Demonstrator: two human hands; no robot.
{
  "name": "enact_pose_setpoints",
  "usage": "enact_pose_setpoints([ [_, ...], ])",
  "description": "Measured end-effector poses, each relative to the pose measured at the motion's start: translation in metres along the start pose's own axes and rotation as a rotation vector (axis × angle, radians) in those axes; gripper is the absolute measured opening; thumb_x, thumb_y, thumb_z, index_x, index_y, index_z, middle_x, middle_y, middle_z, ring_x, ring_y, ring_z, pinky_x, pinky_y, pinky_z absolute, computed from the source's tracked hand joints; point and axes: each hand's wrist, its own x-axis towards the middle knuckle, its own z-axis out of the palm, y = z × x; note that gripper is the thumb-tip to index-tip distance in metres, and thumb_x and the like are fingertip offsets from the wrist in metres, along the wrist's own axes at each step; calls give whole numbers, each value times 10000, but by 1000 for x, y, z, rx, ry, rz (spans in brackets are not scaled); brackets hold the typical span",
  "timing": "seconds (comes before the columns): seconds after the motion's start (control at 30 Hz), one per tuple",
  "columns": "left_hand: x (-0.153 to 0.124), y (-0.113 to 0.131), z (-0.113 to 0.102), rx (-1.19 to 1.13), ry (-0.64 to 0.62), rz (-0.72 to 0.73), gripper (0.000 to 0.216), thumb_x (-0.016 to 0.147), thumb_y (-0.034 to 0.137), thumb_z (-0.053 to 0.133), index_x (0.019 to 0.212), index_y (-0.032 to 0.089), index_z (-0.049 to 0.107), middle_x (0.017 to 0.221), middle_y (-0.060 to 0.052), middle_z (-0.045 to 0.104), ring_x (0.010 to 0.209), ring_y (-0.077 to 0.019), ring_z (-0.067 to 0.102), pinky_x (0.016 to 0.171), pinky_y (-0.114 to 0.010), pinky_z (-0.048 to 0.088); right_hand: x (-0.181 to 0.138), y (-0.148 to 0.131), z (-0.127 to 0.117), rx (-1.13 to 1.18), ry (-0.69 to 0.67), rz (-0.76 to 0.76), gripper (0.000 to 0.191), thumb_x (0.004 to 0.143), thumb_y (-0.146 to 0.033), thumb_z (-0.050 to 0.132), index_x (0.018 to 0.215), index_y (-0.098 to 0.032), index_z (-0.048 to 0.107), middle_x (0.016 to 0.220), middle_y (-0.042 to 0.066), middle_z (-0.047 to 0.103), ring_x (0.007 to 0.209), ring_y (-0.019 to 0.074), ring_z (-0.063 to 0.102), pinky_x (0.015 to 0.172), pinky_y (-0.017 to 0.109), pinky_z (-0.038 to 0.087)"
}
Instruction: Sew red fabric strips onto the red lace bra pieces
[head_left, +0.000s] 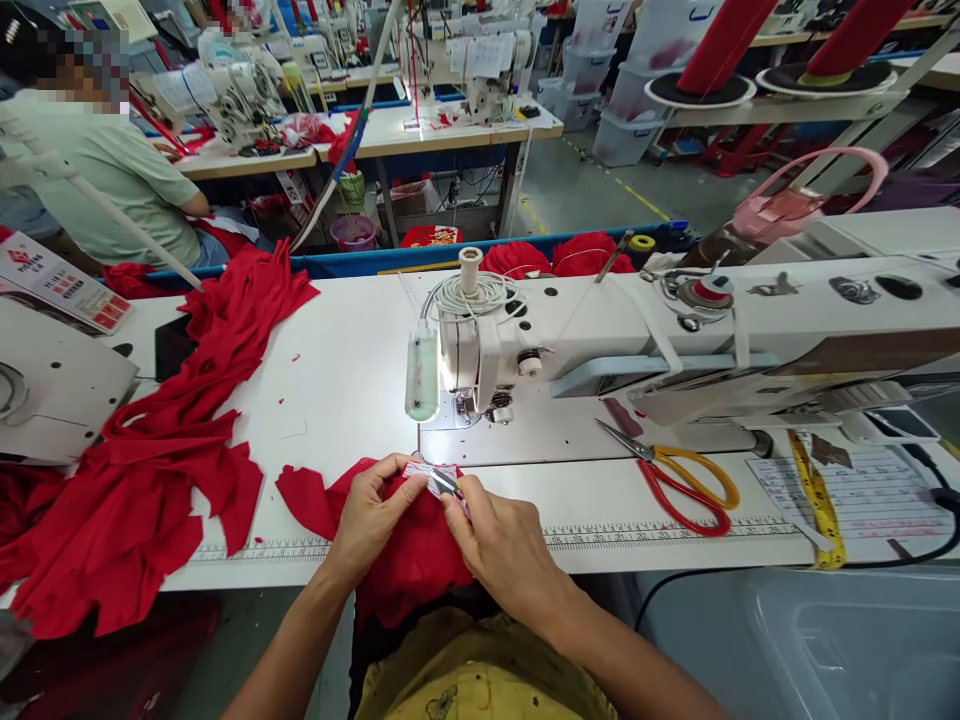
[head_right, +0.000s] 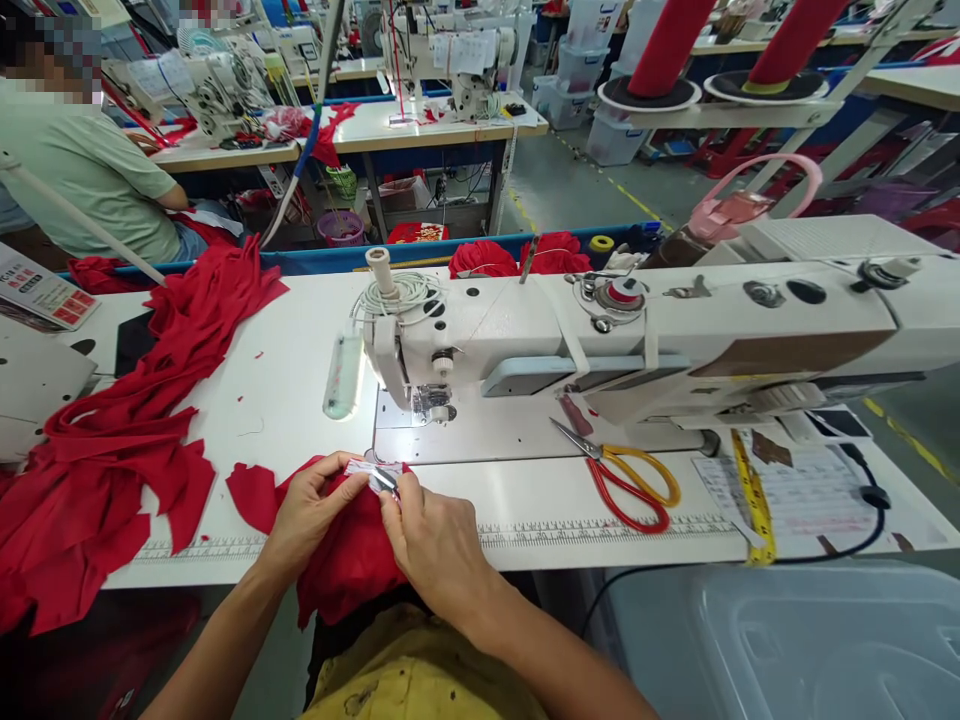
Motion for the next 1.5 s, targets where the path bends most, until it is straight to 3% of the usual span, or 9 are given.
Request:
enact_pose_setpoints([
  [0.63, 0, -3, 1, -6, -8, 25, 195, 877, 381, 650, 916, 197, 700, 916, -7, 712, 892, -181, 621, 842, -256, 462, -2, -2, 3, 40, -25, 50, 359, 1071, -335, 276, 909, -179, 555, 563, -27, 629, 447, 126, 583, 488, 272, 222],
  [0.9, 1, -4, 1, -16, -11, 13, 200, 888, 386, 645, 936, 199, 700, 911, -3, 706, 893, -179, 615, 836, -251, 459, -2, -8, 13, -51, 161, 39, 357, 1073, -293, 282, 903, -163, 569, 515, -32, 589, 397, 120, 551, 453, 273, 243],
  [1.2, 0, -2, 1, -61, -6, -3, 210, 877, 400, 652, 903, 194, 687, 880, -3, 690, 857, -169, 596, 795, -236, 453, -2, -3, 13, -48, 209, 38, 382, 1080, -275, 276, 839, -176, 556, 506, -42, 572, 399, 104, 539, 450, 267, 256],
  [1.5, -2, -3, 2, -89, 18, -14, 220, 909, 415, 632, 960, 202, 640, 917, -4, 657, 866, -155, 585, 800, -233, 444, -6, -2, 7, -42, 133, 11, 387, 1083, -309, 254, 990, -134, 587, 540, -30, 607, 419, 119, 568, 456, 277, 254],
])
